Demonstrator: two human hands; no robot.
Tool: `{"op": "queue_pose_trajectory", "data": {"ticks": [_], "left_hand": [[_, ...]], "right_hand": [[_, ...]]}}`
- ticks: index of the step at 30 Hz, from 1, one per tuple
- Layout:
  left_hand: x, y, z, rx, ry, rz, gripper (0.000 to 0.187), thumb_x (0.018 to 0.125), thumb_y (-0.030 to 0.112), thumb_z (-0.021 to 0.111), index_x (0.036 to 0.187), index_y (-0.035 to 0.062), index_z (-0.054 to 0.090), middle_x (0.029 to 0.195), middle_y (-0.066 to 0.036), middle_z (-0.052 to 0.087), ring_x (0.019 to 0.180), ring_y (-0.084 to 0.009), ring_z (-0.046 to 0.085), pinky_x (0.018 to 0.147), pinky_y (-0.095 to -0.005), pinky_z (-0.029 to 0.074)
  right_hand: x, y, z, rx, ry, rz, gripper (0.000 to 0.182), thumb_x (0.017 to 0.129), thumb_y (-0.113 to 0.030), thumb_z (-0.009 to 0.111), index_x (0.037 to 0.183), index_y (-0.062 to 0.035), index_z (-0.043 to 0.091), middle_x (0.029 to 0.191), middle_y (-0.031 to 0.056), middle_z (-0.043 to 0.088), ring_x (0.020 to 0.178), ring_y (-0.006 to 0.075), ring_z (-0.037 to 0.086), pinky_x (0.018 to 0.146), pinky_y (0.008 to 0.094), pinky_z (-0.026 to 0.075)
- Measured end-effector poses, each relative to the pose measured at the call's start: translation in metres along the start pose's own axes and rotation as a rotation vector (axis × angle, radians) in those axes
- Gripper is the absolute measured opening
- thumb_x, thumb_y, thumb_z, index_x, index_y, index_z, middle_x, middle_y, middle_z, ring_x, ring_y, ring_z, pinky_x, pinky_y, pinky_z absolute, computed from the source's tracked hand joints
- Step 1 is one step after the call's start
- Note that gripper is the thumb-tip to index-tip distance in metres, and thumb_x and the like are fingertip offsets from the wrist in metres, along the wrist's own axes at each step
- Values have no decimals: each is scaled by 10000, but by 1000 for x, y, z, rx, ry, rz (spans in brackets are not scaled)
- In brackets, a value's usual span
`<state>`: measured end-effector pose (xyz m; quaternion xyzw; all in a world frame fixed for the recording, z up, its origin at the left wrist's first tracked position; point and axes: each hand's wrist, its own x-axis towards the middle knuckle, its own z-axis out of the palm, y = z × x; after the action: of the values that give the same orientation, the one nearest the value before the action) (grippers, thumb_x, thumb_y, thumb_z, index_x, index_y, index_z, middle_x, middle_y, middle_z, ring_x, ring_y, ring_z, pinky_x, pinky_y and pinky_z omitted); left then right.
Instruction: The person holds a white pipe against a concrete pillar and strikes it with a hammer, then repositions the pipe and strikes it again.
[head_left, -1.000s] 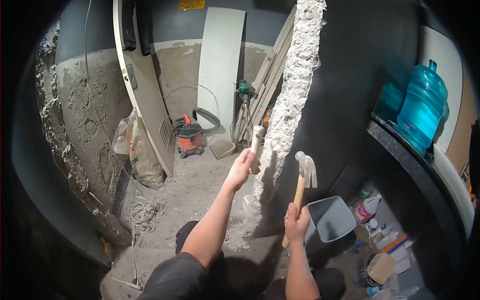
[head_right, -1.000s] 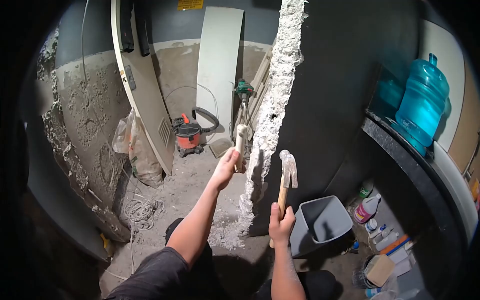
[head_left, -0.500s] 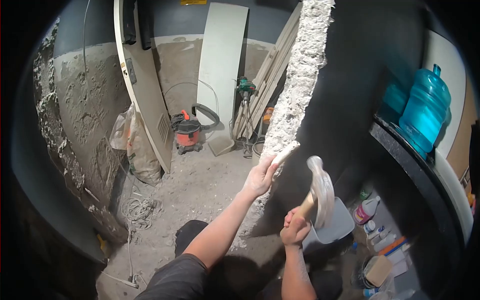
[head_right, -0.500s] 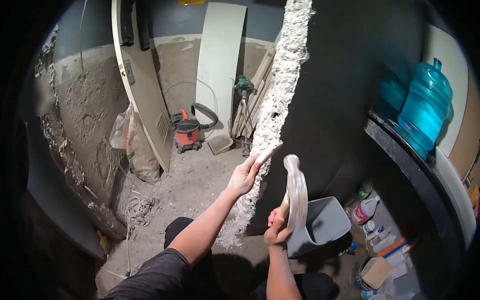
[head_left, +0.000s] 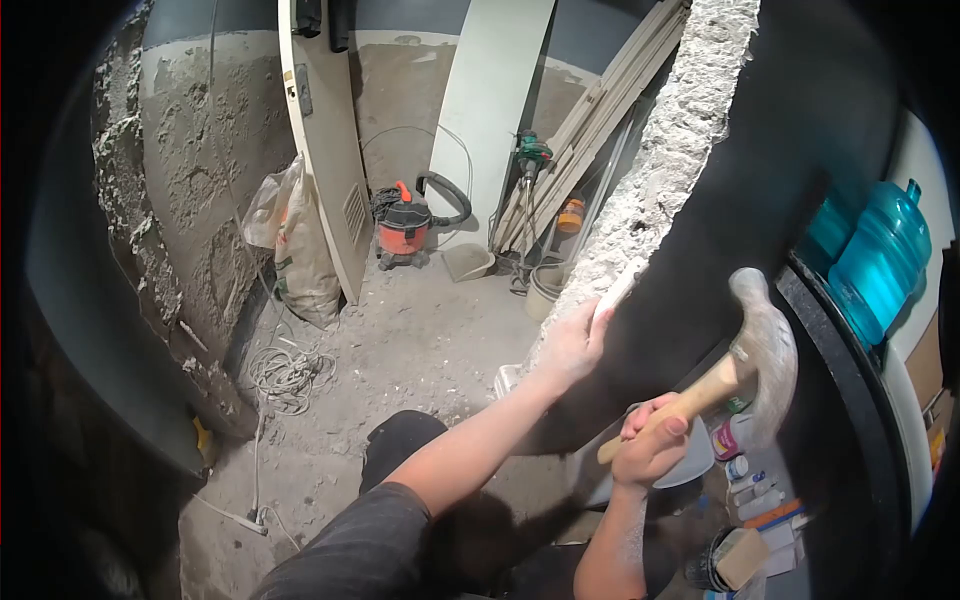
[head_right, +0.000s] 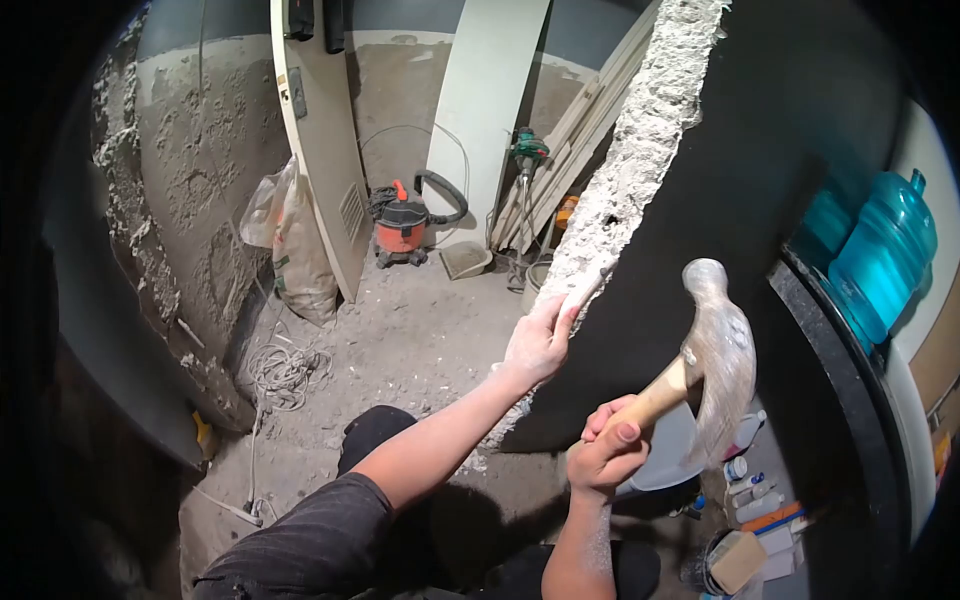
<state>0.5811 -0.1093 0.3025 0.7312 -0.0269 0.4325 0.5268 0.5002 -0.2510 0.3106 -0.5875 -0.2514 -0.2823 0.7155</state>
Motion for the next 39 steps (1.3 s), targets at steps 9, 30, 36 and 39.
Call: {"op": "queue_pose_trajectory", "data": {"ticks": [9,30,36,39], "left_hand": [[-2,-13,0,-11,28,42,283,1015,286,494,1159,75,617,819,-248,652,784,-467,638,670,-509,497],[-11,-27,5,75,-20,95,284,996,321,540,1099,60,583,834,-240,650,784,-454,635,665,-520,492],[-14,-33,16,67,43,185,271,997,312,548,1031,45,585,789,-226,634,730,-442,622,633,-511,482],[-10,-36,18,103,70,162,257,1000,307,548,985,52,579,769,-220,627,706,-444,617,608,-508,477]], "right_hand": [[-6,83,-15,-504,-59,81,479,1049,-391,436,855,34,545,631,130,602,552,278,620,522,373,482],[-27,51,-2,-5,9,-244,615,1017,-575,374,822,4,446,703,53,466,524,104,426,467,209,324],[-24,25,-8,12,-74,-30,687,972,-689,338,918,-12,445,686,44,448,534,117,443,482,236,382],[-25,28,-11,36,-51,-23,676,978,-678,334,912,-13,438,686,44,447,536,117,446,481,237,381]]}}
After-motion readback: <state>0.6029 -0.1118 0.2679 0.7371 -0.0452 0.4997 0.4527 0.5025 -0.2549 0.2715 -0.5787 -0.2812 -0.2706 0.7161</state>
